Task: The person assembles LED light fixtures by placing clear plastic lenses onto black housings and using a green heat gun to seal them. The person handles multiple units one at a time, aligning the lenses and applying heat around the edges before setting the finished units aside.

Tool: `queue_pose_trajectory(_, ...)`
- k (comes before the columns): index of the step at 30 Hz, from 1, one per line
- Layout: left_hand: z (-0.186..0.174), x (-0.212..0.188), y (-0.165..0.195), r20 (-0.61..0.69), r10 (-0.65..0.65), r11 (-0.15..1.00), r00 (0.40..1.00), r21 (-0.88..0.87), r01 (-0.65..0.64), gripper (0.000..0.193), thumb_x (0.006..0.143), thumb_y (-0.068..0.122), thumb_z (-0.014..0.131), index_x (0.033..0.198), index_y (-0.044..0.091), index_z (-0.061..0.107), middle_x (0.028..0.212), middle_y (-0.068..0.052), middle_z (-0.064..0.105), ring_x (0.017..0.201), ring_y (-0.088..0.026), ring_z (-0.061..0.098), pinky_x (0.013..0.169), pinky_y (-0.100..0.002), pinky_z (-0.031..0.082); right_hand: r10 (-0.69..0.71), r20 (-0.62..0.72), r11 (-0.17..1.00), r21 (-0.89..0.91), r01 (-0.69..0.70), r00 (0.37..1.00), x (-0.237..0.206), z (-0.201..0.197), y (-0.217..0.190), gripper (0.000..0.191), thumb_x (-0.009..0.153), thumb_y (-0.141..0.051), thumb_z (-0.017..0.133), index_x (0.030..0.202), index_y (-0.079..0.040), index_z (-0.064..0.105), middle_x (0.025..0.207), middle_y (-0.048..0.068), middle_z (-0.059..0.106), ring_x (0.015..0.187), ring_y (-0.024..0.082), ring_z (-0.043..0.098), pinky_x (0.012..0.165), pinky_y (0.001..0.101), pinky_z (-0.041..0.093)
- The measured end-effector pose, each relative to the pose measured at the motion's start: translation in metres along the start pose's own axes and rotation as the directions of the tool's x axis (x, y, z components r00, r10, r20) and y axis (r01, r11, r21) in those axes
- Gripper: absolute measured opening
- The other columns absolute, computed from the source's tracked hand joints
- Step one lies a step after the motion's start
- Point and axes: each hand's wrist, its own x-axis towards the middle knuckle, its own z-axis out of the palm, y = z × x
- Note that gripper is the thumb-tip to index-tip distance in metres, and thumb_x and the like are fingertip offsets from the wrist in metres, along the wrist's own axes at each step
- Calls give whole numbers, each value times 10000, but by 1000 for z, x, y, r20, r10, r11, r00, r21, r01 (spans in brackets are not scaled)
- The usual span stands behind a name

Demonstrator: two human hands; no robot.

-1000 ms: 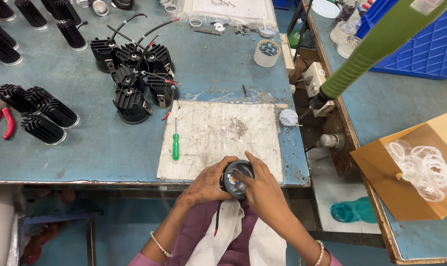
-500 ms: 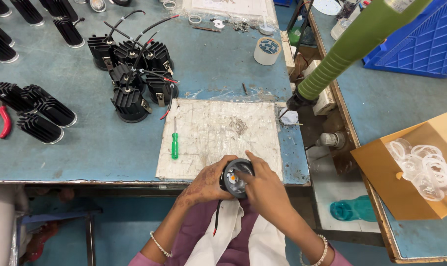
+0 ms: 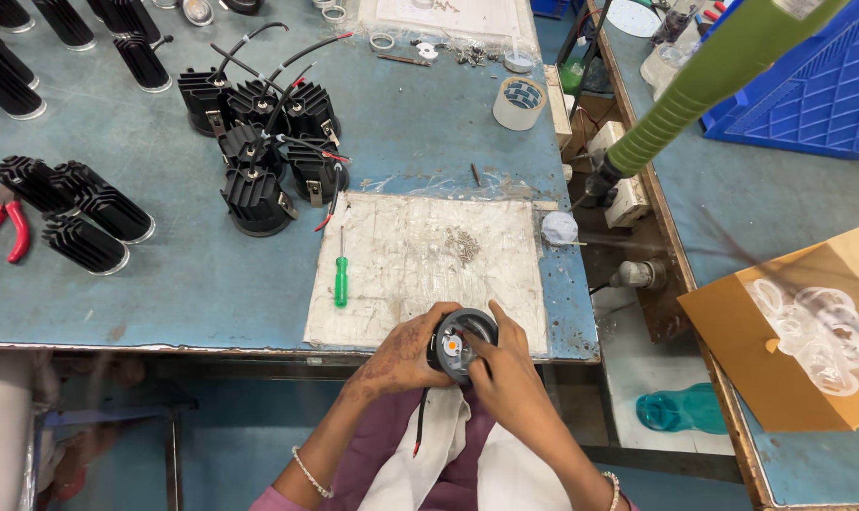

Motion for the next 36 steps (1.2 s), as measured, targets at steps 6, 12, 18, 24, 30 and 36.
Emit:
queue_pose_trajectory(6,-1,0,2,-4,12,1000,1000,-28,-12,873,589,303,889,1345,159,476,1167,-95,706,1112,-325,684,954,-417,530,3,44,997,75,-6,999,7,3,11,433,802,-62,603,1213,-34,739,1584,280,298,1471,427,254,1183,459,254)
queue_pose_trajectory(12,-2,1,3,1,5,998,1000,-57,-5,857,574,296,888,1320,160,488,1142,-87,713,1099,-313,695,950,-418,533,-6,82,993,115,-3,997,9,1,13,437,807,-56,601,1215,-71,755,1579,267,303,1461,420,267,1175,448,268)
queue_pose_trajectory(18,-2,-1,4,15,-17,999,1000,-41,17,850,581,292,883,1325,158,494,1141,-90,712,1109,-322,687,961,-419,529,-46,33,998,34,45,998,7,-5,9,388,833,-62,593,1186,-40,752,1539,274,381,1414,433,347,1152,456,316)
queue_pose_trajectory(24,-1,0,2,-2,51,999,999,-14,-51,869,593,289,895,1344,141,483,1173,-103,704,1135,-334,674,980,-424,517,-1,-42,994,-111,-4,999,0,3,2,380,816,-65,594,1163,-23,742,1524,280,393,1397,434,368,1128,461,342)
queue_pose_trajectory(30,0,0,1,-4,15,999,1000,-41,-15,845,589,298,895,1320,147,499,1156,-93,706,1122,-318,688,968,-418,532,5,4,997,82,-5,1000,5,4,12,415,819,-33,571,1199,-21,740,1540,245,395,1425,388,346,1166,433,311)
queue_pose_trajectory(36,-2,1,3,16,-3,1000,1000,-30,3,844,583,293,892,1316,156,498,1149,-95,700,1122,-329,672,965,-430,518,3,45,988,157,-10,999,6,5,17,436,802,-20,576,1206,-29,739,1554,207,398,1428,363,346,1174,423,294)
